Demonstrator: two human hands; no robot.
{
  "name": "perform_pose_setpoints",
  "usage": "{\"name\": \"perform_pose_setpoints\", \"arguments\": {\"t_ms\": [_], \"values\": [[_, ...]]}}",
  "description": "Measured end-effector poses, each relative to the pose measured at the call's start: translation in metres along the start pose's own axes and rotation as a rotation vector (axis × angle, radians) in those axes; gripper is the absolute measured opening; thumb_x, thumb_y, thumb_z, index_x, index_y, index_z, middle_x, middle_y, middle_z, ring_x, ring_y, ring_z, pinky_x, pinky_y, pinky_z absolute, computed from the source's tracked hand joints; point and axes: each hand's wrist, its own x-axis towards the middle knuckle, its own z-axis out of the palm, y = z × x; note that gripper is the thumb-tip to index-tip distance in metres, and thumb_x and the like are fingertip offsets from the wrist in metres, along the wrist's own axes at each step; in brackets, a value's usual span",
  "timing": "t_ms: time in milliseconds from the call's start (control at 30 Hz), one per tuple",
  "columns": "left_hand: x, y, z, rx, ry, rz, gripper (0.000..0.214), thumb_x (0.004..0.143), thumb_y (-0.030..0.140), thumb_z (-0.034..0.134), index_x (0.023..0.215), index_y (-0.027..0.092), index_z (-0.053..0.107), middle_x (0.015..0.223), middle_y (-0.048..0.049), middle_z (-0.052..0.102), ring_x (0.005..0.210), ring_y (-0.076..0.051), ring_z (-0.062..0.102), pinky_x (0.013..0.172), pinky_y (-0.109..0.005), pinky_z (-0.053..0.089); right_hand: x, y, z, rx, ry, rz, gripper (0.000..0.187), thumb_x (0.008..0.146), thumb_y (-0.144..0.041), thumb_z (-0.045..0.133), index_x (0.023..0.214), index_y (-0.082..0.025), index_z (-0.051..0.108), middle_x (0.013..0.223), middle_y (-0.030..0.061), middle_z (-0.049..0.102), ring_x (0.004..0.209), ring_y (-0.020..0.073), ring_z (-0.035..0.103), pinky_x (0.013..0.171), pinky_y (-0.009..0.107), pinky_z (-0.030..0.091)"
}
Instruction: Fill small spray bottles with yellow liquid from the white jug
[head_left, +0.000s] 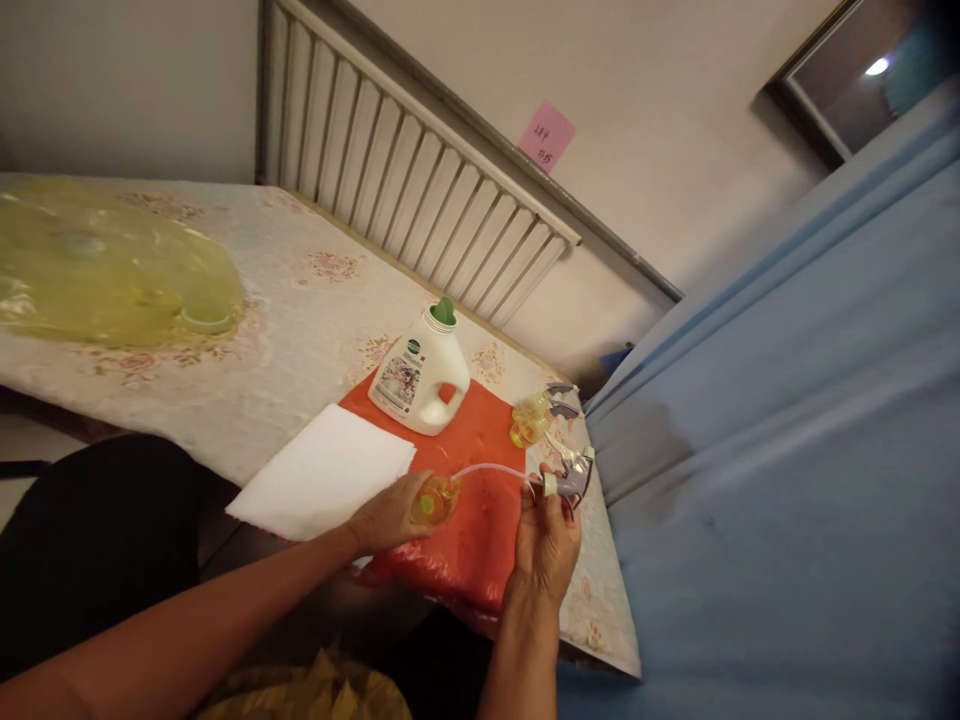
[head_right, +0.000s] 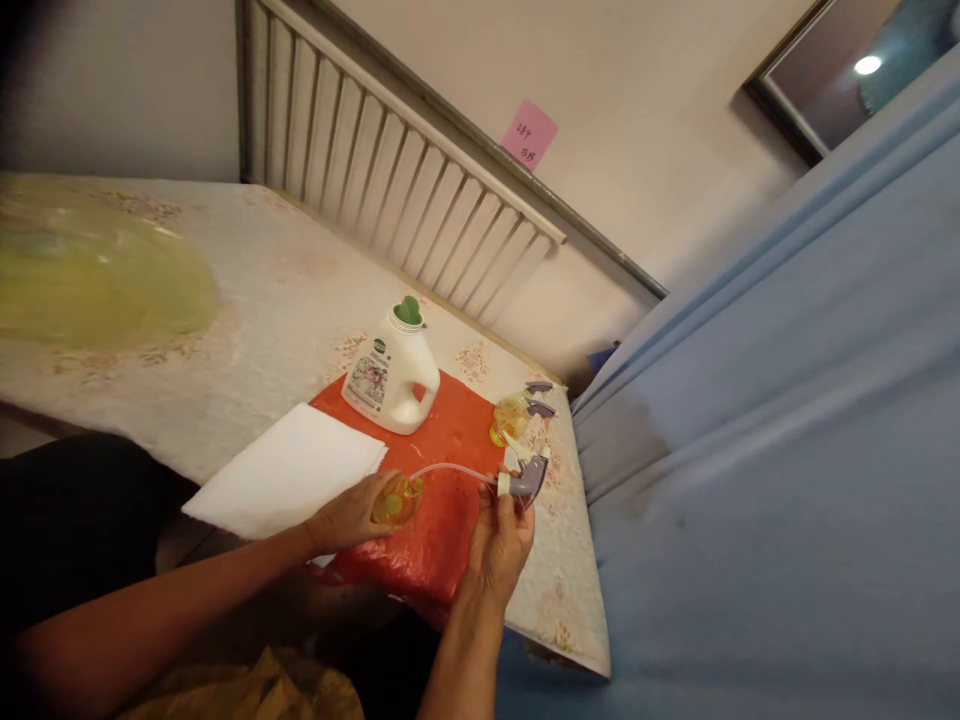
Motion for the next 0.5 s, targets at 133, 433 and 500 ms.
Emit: {"name": "perform_pose_setpoints", "arguments": {"t_ms": [133, 433, 500], "values": [[0.001, -0.003, 0.002, -0.016, 0.012, 0.023, 0.087, 0.066, 0.028, 0.078, 0.142, 0.023, 0.035, 0.141, -0.0126, 0.052, 0.131, -0.031, 0.05, 0.113, -0.048, 0.037, -0.001, -0.003, 0.003, 0.009, 0.014, -0.002, 0.038, 0.071, -0.026, 0.079, 0.107, -0.022, 0.066, 0.105, 0.0038, 0.072, 0.081, 0.0132, 0.068, 0.078, 0.032, 0.057], [0.001, -0.004, 0.002, -0.003, 0.004, 0.032, 0.087, 0.065, 0.028, 0.078, 0.141, 0.021, 0.036, 0.142, -0.0137, 0.051, 0.132, -0.032, 0.049, 0.113, -0.048, 0.037, -0.01, 0.003, 0.004, -0.147, 0.034, -0.027, 0.042, 0.071, -0.031, 0.079, 0.109, -0.017, 0.064, 0.104, 0.0057, 0.072, 0.077, 0.0139, 0.068, 0.077, 0.031, 0.056], [0.001, -0.004, 0.002, -0.005, 0.003, 0.035, 0.087, 0.066, 0.027, 0.078, 0.141, 0.022, 0.035, 0.142, -0.013, 0.051, 0.133, -0.031, 0.049, 0.114, -0.048, 0.037, -0.012, 0.007, 0.002, -0.26, 0.037, -0.024, 0.044, 0.074, -0.033, 0.077, 0.112, -0.016, 0.064, 0.105, 0.0072, 0.072, 0.079, 0.015, 0.068, 0.08, 0.033, 0.056]]}}
